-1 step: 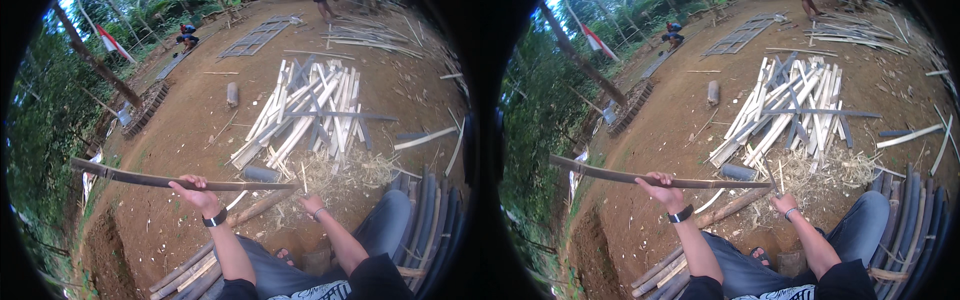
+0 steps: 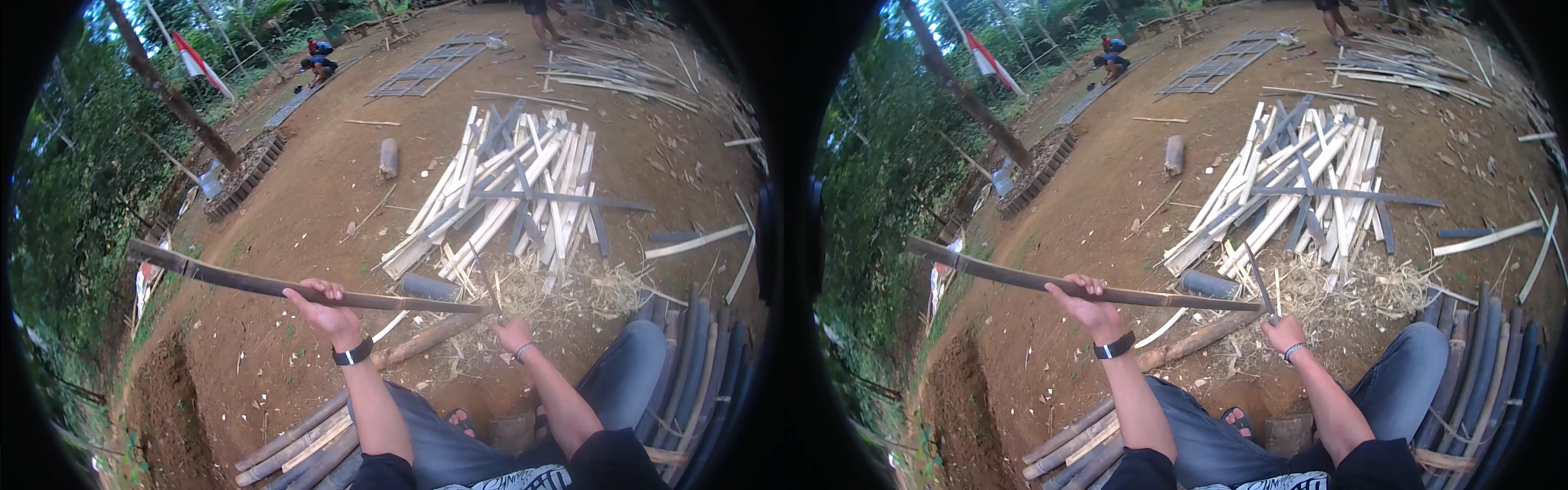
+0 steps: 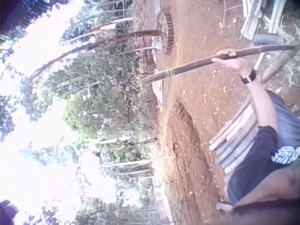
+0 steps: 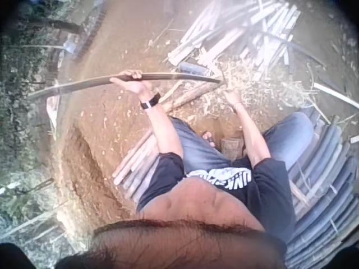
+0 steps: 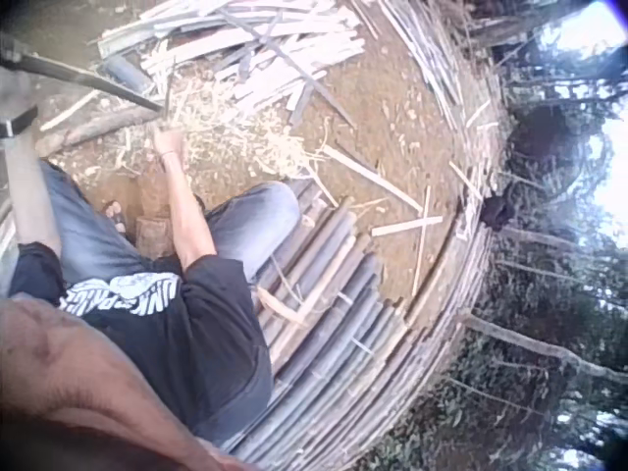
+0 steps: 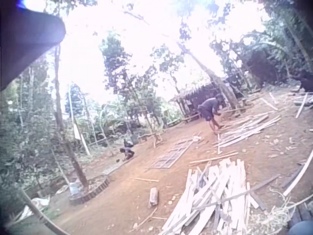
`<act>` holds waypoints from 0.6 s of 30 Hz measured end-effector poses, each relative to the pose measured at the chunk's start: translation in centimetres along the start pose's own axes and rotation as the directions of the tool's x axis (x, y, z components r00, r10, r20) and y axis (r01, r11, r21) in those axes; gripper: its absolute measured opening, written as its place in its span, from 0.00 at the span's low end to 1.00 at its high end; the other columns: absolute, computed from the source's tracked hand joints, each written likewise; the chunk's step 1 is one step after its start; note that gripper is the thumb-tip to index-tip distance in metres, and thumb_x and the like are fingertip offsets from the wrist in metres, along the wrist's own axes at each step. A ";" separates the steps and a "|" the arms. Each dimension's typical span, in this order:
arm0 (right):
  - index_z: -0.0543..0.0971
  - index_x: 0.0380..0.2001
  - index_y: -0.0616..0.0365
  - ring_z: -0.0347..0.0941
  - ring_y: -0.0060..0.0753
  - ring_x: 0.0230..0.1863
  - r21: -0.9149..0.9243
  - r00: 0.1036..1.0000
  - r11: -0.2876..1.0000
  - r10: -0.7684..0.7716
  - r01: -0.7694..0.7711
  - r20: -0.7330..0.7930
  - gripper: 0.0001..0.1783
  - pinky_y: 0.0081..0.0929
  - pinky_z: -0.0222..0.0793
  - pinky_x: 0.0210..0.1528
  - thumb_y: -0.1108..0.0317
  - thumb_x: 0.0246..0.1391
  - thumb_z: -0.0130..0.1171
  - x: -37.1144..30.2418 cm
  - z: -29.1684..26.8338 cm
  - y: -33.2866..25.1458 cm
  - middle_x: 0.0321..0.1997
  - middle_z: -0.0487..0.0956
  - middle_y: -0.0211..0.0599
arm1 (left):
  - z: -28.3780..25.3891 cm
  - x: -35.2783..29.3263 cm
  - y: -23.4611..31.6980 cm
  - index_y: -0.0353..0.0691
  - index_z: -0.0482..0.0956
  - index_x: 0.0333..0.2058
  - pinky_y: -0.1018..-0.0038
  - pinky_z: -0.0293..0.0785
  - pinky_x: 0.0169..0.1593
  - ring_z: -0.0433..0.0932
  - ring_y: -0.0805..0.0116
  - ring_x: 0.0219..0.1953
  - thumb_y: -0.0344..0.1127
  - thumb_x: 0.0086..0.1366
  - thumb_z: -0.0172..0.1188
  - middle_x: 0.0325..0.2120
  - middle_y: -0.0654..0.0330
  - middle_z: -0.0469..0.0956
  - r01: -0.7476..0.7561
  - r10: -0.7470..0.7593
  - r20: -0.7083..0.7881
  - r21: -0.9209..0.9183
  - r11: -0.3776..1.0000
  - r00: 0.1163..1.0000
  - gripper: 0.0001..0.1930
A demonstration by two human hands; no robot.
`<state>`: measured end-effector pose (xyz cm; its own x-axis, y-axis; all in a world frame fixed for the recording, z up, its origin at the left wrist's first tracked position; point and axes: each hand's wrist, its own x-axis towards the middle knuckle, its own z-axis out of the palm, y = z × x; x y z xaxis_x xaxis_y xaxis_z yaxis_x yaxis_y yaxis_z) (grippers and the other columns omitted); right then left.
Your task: The person shaves a strip of bamboo using a machete while sitting on a pile of bamboo poles.
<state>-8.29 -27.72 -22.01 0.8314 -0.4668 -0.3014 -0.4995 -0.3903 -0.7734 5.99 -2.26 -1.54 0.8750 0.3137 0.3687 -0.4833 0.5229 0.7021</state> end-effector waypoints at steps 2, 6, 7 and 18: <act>0.80 0.21 0.69 0.76 0.49 0.21 -0.067 0.980 0.983 -0.177 0.171 -0.092 0.27 0.41 0.71 0.30 0.49 0.48 0.59 -2.7 -6.6 -4.7 0.14 0.75 0.54 | 1.1 -0.1 0.5 0.42 0.65 0.25 0.73 0.63 0.30 0.64 0.72 0.23 0.67 0.66 0.38 0.18 0.64 0.63 0.102 -0.098 0.047 -0.101 0.990 0.994 0.30; 0.79 0.18 0.68 0.76 0.51 0.21 -0.203 0.914 0.912 -0.385 0.356 -0.126 0.26 0.42 0.70 0.28 0.49 0.46 0.62 -6.1 -15.5 -11.3 0.13 0.74 0.54 | 1.9 0.5 0.5 0.40 0.73 0.32 0.74 0.68 0.37 0.71 0.69 0.30 0.68 0.65 0.40 0.24 0.63 0.70 0.114 -0.110 0.081 -0.046 0.992 0.991 0.32; 0.78 0.17 0.67 0.75 0.52 0.21 -0.247 0.890 0.884 -0.436 0.396 -0.135 0.26 0.42 0.70 0.27 0.49 0.46 0.62 -6.9 -16.8 -12.6 0.13 0.74 0.53 | 2.5 1.0 1.4 0.40 0.73 0.32 0.74 0.68 0.36 0.72 0.69 0.30 0.68 0.65 0.40 0.25 0.63 0.71 0.092 -0.089 0.060 -0.042 0.995 0.994 0.32; 0.78 0.22 0.65 0.77 0.54 0.26 -0.207 0.863 0.878 -0.469 0.432 -0.187 0.25 0.42 0.71 0.32 0.49 0.41 0.66 -3.2 -15.1 -13.1 0.18 0.77 0.54 | 9.1 6.4 1.4 0.39 0.74 0.36 0.77 0.66 0.29 0.70 0.73 0.21 0.67 0.65 0.40 0.17 0.63 0.72 0.110 -0.134 0.209 0.120 0.987 0.969 0.33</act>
<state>-8.10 -33.14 -2.50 0.9065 -0.3684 0.2065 -0.1299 -0.7085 -0.6937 11.13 -6.72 7.30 0.9180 0.0683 0.3906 -0.3770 0.4557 0.8063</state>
